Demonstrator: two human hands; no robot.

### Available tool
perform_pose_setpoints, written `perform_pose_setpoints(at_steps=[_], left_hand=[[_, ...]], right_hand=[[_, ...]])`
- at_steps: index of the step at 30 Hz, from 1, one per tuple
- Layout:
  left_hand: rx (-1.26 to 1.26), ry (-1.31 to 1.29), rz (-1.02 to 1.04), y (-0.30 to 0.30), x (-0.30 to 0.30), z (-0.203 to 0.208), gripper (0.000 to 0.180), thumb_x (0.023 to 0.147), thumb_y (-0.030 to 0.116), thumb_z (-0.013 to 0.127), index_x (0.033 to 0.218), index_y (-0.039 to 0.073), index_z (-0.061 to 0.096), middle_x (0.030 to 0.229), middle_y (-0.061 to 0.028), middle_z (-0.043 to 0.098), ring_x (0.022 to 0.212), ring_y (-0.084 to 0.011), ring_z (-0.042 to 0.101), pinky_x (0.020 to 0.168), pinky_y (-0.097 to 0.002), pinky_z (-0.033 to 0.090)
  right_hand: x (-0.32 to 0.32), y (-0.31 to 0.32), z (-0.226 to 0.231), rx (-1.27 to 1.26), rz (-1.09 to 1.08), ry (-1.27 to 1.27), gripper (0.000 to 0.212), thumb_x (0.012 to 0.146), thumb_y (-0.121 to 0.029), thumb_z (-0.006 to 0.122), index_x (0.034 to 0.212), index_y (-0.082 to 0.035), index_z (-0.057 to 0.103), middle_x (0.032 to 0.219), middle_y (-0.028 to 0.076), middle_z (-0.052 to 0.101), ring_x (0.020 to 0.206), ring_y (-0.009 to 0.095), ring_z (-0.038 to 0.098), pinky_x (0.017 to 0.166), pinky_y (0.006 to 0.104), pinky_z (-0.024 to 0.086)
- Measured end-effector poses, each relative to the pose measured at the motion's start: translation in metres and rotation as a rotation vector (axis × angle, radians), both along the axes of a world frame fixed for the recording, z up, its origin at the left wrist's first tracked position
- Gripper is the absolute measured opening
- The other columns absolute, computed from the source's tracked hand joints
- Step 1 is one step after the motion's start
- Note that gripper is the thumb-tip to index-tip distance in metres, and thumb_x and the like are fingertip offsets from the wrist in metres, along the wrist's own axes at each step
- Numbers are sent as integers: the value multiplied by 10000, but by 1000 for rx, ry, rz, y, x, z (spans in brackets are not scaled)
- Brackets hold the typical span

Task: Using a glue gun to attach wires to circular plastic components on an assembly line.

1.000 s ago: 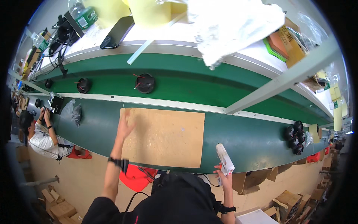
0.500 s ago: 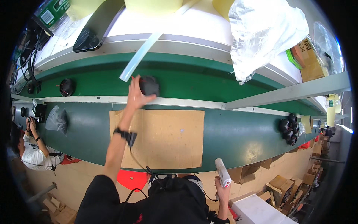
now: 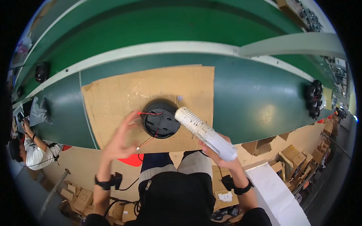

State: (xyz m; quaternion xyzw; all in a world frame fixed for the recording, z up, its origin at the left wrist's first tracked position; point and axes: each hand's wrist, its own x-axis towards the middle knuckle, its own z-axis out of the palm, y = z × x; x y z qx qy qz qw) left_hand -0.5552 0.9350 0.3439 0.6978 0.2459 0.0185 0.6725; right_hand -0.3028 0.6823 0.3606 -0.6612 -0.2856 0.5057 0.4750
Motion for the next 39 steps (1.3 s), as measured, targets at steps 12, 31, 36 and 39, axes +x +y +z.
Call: perform_pose_setpoints(at_steps=[12,31,36,39], left_hand=[[705,-116,-312,48,76,-17,201,756,33,721,955,4,710,851,-120,654,647,-216,631,524,-311,484],[-268,-123,-45,47,109,-57,101,862,-8,659,950,-31,703,786,-67,675,651,-78,612,559,-195,478],[-265,-107,-49,45,108,-58,96,867,-5,654,949,-33,694,773,-62,666,648,-76,605,560,-196,477],[-279,-115,-43,44,109,-59,93,870,-3,651,948,-35,689,765,-60,661,646,-77,602,562,-198,477]], right_hand=[[-6,17,28,-408,235,-249,420,817,-416,684,969,-24,681,784,49,697,703,204,674,703,305,510],[-25,32,23,-237,425,-475,546,585,-118,739,1098,30,627,1072,176,653,909,297,684,831,303,520],[-31,51,34,-318,483,-452,288,726,-41,722,978,60,626,981,209,653,888,351,653,823,415,522],[-33,50,37,-312,479,-495,315,712,-33,736,992,60,626,978,209,648,889,348,650,833,416,522]])
